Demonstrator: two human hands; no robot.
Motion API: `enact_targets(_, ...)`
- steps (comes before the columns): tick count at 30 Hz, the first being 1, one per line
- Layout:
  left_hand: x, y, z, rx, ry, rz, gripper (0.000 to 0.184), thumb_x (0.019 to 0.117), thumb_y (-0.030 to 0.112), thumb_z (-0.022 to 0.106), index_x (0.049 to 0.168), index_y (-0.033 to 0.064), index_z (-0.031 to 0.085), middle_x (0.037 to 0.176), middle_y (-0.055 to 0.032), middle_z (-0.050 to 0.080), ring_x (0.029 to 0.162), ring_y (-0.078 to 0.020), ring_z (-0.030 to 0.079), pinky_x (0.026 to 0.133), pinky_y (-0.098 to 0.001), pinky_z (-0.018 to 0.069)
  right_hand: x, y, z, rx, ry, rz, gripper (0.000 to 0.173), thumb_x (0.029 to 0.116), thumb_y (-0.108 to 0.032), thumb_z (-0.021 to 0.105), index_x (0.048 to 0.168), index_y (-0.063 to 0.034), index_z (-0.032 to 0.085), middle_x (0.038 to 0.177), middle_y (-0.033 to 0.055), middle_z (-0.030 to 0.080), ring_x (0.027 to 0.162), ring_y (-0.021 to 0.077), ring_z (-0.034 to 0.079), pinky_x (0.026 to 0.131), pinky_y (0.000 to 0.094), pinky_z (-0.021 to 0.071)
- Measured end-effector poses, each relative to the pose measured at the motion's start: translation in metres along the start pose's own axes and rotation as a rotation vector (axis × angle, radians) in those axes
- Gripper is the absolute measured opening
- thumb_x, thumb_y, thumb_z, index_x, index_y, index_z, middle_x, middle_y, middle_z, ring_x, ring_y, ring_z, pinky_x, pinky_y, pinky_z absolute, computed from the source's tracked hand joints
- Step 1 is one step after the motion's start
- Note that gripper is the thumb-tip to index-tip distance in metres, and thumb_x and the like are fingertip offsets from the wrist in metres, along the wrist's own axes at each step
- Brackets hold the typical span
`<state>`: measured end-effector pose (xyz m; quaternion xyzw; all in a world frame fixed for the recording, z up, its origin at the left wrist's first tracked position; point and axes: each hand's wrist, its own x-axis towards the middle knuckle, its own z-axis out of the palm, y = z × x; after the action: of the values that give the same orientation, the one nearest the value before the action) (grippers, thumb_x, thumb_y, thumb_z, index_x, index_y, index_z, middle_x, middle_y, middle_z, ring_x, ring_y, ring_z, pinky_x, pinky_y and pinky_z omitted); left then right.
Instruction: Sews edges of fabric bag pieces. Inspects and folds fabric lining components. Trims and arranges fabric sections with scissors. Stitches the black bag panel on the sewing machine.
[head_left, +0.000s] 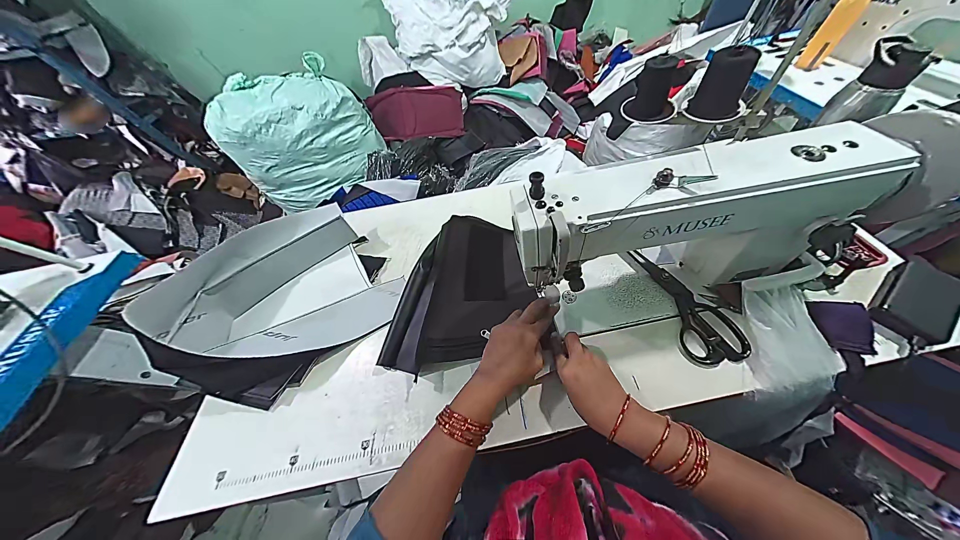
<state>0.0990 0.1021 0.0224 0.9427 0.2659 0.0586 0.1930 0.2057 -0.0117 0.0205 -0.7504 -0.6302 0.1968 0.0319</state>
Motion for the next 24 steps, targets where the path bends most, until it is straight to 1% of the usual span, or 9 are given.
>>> enact_targets(2, 0.013, 0.007, -0.007, 0.128, -0.211, 0.004, 0.063, 0.0898, -0.004, 0.056, 0.150, 0.0151, 0.055, 0.160, -0.0035, 0.045, 0.127, -0.0377, 0.057, 0.090, -0.0547, 0.0526, 0.000, -0.001, -0.005, 0.000, -0.058, 0.013, 0.032, 0.0980, 0.010, 0.045, 0.126, 0.0138, 0.061, 0.142, 0.0346, 0.047, 0.110, 0.0440, 0.066, 0.088, 0.0468, 0.0570)
enact_targets(4, 0.019, 0.007, -0.005, 0.191, -0.281, 0.052, 0.053, 0.0937, -0.005, 0.054, 0.144, 0.0094, 0.059, 0.153, -0.0070, 0.053, 0.129, -0.0395, 0.055, 0.094, -0.0571, 0.0501, 0.000, -0.001, -0.005, 0.004, -0.061, 0.017, 0.031, 0.0978, 0.010, 0.045, 0.124, 0.0136, 0.062, 0.143, 0.0349, 0.047, 0.111, 0.0443, 0.066, 0.088, 0.0470, 0.0572)
enact_targets(6, 0.013, -0.001, 0.002, 0.198, -0.201, 0.116, 0.047, 0.0930, -0.004, 0.054, 0.138, 0.0073, 0.064, 0.146, -0.0071, 0.060, 0.124, -0.0395, 0.059, 0.091, -0.0556, 0.0515, -0.001, 0.001, -0.001, 0.011, -0.014, 0.013, 0.030, 0.0974, 0.010, 0.046, 0.121, 0.0134, 0.064, 0.140, 0.0349, 0.050, 0.108, 0.0432, 0.067, 0.085, 0.0463, 0.0581)
enact_targets(9, 0.000, -0.018, 0.018, 0.130, 0.067, 0.232, 0.044, 0.0839, -0.006, 0.061, 0.124, 0.0063, 0.074, 0.135, -0.0065, 0.069, 0.111, -0.0378, 0.067, 0.084, -0.0523, 0.0553, 0.000, 0.001, 0.001, 0.015, 0.033, 0.001, 0.029, 0.0971, 0.010, 0.047, 0.119, 0.0139, 0.065, 0.136, 0.0347, 0.053, 0.104, 0.0426, 0.069, 0.082, 0.0456, 0.0586)
enact_targets(14, -0.010, -0.028, 0.033, 0.044, 0.273, 0.288, 0.041, 0.0823, -0.003, 0.057, 0.117, 0.0053, 0.077, 0.126, -0.0074, 0.073, 0.111, -0.0336, 0.069, 0.090, -0.0485, 0.0548, 0.000, 0.006, 0.016, -0.041, 0.264, -0.078, 0.033, 0.0925, 0.011, 0.055, 0.123, 0.0130, 0.066, 0.120, 0.0319, 0.062, 0.086, 0.0379, 0.073, 0.069, 0.0413, 0.0604)
enact_targets(17, -0.015, -0.026, 0.035, 0.026, 0.278, 0.262, 0.040, 0.0830, 0.000, 0.056, 0.118, 0.0025, 0.076, 0.128, -0.0098, 0.072, 0.120, -0.0349, 0.066, 0.101, -0.0524, 0.0508, 0.001, 0.006, 0.016, -0.056, 0.268, -0.080, 0.036, 0.0924, 0.011, 0.055, 0.127, 0.0123, 0.064, 0.121, 0.0320, 0.062, 0.086, 0.0377, 0.073, 0.069, 0.0409, 0.0604)
enact_targets(20, -0.016, -0.024, 0.034, 0.028, 0.244, 0.235, 0.040, 0.0845, 0.000, 0.056, 0.120, -0.0012, 0.074, 0.132, -0.0127, 0.070, 0.127, -0.0351, 0.064, 0.109, -0.0516, 0.0474, 0.004, 0.005, 0.011, -0.047, 0.211, -0.054, 0.039, 0.0939, 0.010, 0.053, 0.133, 0.0114, 0.061, 0.125, 0.0323, 0.060, 0.088, 0.0381, 0.072, 0.072, 0.0413, 0.0605)
enact_targets(22, -0.013, -0.024, 0.029, 0.009, 0.183, 0.194, 0.042, 0.0856, 0.000, 0.056, 0.125, -0.0019, 0.071, 0.137, -0.0136, 0.067, 0.132, -0.0355, 0.060, 0.114, -0.0516, 0.0430, 0.011, 0.003, 0.003, -0.024, 0.117, -0.016, 0.043, 0.0974, 0.009, 0.049, 0.140, 0.0106, 0.055, 0.130, 0.0322, 0.057, 0.093, 0.0388, 0.071, 0.077, 0.0423, 0.0598)
enact_targets(24, -0.007, -0.025, 0.022, -0.012, 0.100, 0.150, 0.045, 0.0875, 0.000, 0.057, 0.131, -0.0022, 0.068, 0.143, -0.0144, 0.062, 0.138, -0.0360, 0.054, 0.118, -0.0527, 0.0372, 0.018, 0.004, 0.001, -0.008, 0.109, 0.001, 0.044, 0.0990, 0.008, 0.047, 0.143, 0.0094, 0.052, 0.130, 0.0314, 0.056, 0.095, 0.0387, 0.071, 0.079, 0.0420, 0.0593)
